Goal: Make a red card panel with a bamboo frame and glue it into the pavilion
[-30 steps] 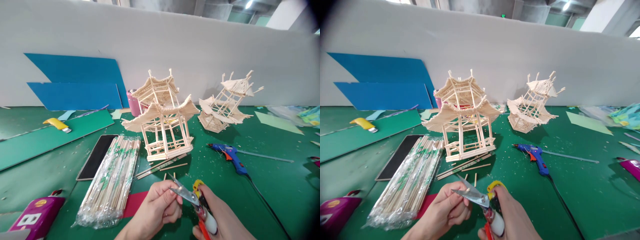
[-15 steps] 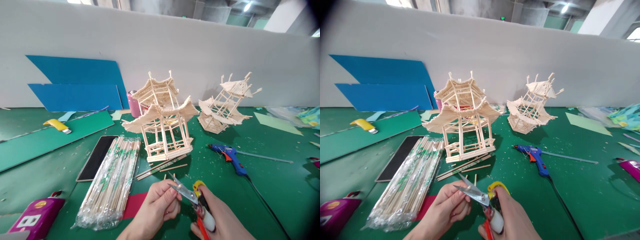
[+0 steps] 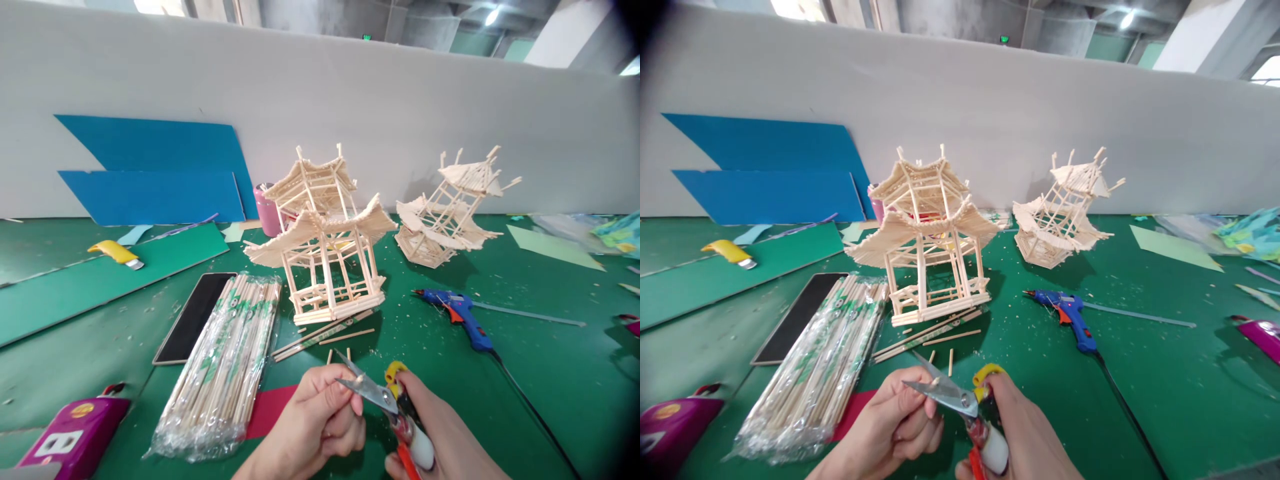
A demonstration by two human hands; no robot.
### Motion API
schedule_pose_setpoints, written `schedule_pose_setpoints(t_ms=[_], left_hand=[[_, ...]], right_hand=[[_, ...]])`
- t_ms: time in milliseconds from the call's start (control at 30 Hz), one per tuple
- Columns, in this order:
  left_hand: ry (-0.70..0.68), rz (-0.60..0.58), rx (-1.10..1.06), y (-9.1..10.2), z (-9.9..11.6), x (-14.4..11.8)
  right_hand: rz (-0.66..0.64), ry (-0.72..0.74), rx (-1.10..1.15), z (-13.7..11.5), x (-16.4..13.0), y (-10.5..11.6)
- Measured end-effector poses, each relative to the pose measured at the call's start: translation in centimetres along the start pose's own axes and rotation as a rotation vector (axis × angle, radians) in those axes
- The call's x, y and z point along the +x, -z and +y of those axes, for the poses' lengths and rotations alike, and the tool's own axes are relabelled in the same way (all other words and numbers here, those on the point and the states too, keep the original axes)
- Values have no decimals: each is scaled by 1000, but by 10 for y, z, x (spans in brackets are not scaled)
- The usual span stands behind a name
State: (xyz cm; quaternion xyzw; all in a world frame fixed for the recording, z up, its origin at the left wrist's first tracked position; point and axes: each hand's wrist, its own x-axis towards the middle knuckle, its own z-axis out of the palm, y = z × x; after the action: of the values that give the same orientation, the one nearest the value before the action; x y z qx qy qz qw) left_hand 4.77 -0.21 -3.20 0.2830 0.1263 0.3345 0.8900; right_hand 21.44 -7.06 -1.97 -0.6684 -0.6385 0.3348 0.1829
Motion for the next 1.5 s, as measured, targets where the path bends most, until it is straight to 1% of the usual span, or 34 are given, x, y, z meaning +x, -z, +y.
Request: schedule_pose_setpoints(t_ms=[67, 133, 200, 267, 333, 367, 400, 433, 467, 567, 700, 833, 1000, 1067, 1133, 1233, 1333, 1400, 1433, 1500], left_hand=[[-1, 1, -13, 0, 0, 1], [9, 29, 4, 0, 1, 1], [10, 78, 74, 1, 1, 2], [-25, 151, 228, 2, 1, 1], [-77, 231, 439, 3, 0, 0], [-96, 253, 517, 3, 0, 0], [-104, 256, 551, 4, 0, -1], [-106, 239, 535, 4, -1, -1], [-100, 208, 477, 5, -1, -1], [-72, 108, 229, 5, -1, -1], [-37, 39, 42, 1, -2, -1], [-28, -13, -34, -2, -3, -2], [-6, -39, -91, -3, -1, -2], [23, -54, -111, -2, 1, -1], [58, -72, -127, -1, 2, -1], [68, -92, -121, 1, 3, 0], [33, -31, -16, 2, 3, 1], [-19, 42, 132, 2, 4, 2], [-56, 83, 248, 1, 5, 1], [-136, 159, 572, -3, 8, -1]], right_hand=[[10, 20, 5, 2, 2, 0], [-27, 15, 18, 5, 4, 1], [-67, -5, 27, 6, 6, 2], [-74, -25, 15, 7, 7, 2], [-71, -31, 0, 7, 8, 2], [-79, -34, -1, 7, 8, 1], [-94, -37, 2, 6, 8, 1], [-105, -38, 8, 5, 7, 1], [-110, -40, 14, 4, 7, 1], [-90, -51, 12, -1, 4, 2], [-77, -58, -14, -5, 1, 4], [-35, -21, -33, -6, 0, 4], [18, 26, -13, -5, 0, 4], [13, 34, 7, -3, 0, 4], [-18, 41, 27, 1, 1, 3], [-71, 51, 26, 6, 3, 2], [-57, 42, -18, 8, 3, 1], [-24, 23, -40, 7, 3, 1], [-16, 11, -39, 6, 2, 0], [-10, -6, 5, 6, 0, -1]])
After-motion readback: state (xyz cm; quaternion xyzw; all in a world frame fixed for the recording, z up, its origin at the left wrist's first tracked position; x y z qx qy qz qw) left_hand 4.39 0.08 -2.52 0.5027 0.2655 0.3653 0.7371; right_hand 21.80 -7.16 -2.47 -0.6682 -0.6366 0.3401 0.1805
